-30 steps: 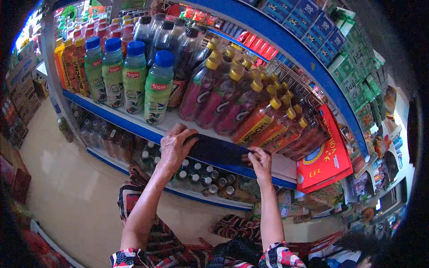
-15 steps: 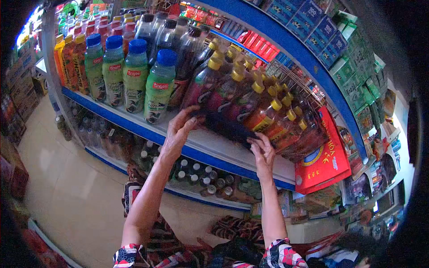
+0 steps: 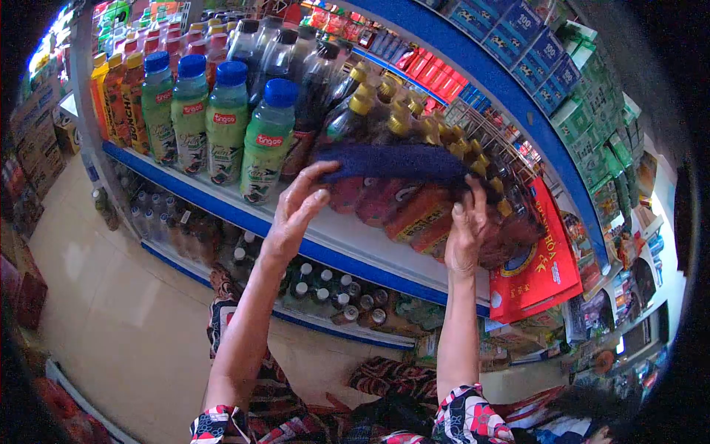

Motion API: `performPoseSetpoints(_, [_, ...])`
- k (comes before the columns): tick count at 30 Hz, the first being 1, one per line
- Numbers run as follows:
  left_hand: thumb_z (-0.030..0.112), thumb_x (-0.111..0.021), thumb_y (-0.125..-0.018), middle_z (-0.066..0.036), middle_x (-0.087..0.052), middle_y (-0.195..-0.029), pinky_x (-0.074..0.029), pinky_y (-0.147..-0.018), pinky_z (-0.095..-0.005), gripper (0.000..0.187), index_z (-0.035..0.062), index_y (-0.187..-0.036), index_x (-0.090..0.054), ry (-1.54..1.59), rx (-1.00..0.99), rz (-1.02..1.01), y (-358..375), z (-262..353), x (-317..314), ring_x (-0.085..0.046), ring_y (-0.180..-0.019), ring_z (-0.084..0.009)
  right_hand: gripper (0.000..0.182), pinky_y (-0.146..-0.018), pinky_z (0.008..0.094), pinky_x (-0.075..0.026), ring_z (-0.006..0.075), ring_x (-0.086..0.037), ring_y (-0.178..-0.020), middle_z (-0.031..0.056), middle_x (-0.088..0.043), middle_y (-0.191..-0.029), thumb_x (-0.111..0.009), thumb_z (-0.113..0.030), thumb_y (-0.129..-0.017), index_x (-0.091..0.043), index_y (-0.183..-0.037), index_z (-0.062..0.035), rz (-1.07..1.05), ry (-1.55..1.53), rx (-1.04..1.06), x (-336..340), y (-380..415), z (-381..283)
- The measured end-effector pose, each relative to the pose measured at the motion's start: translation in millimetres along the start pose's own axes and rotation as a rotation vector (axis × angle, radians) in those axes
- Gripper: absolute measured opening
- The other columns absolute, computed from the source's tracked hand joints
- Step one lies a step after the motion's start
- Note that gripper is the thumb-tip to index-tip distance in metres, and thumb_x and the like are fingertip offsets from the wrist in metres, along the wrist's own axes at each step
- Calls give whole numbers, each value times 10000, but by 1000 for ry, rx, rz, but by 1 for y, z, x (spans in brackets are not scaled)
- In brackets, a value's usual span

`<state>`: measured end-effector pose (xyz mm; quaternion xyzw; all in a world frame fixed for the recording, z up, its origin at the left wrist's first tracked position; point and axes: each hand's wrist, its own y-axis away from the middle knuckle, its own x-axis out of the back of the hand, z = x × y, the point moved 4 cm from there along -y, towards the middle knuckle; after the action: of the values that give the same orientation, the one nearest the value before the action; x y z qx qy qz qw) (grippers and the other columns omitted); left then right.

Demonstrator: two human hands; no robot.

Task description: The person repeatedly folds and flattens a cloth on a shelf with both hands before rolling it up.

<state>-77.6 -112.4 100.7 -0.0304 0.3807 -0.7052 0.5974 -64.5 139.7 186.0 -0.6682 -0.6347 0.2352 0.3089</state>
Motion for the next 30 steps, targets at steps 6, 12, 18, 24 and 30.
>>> performPoseSetpoints(6, [242, -566, -897, -53, -629, -978, -447, -759, -262, 402, 21, -1233, -555, -391, 111, 11, 7, -22, 9, -544, -828, -101, 569, -922, 301, -427, 155, -486, -1060, 87, -501, -1224, -680, -179, -830, -456, -1315, 17, 99, -56, -305, 23, 54, 41])
performPoseSetpoints(12, [148, -600, -855, -134, -678, -982, -498, -737, -331, 323, 63, -1166, -616, -723, -26, 39, 13, -42, 7, -648, -811, -189, 548, -853, 341, -484, 163, -516, -1051, 89, -510, -1190, -663, -158, -834, -448, -1312, 3, 98, -124, -402, 41, 86, 73])
performPoseSetpoints(18, [122, -599, -853, -156, -679, -982, -512, -736, -362, 271, 66, -1116, -638, -710, 98, 46, 19, -45, 3, -681, -820, -289, 519, -872, 358, -470, 182, -536, -1047, 71, -535, -1175, -622, -156, -845, -434, -1314, -36, 137, -234, -376, 41, 89, 65])
performPoseSetpoints(24, [117, -596, -849, -155, -685, -939, -509, -706, -351, 261, 59, -1098, -648, -700, 24, 44, 20, -45, 5, -675, -769, -272, 506, -904, 356, -421, 179, -518, -1085, 46, -555, -1177, -614, -152, -848, -443, -1322, -104, 208, -292, -322, 49, 84, 50])
performPoseSetpoints(30, [106, -599, -848, -128, -682, -841, -491, -670, -317, 238, 53, -1072, -663, -616, 81, 29, 24, -46, 6, -649, -713, -188, 521, -990, 376, -368, 205, -494, -1142, 49, -543, -1230, -621, -103, -820, -460, -1314, -148, 313, -458, -254, 58, 81, 44])
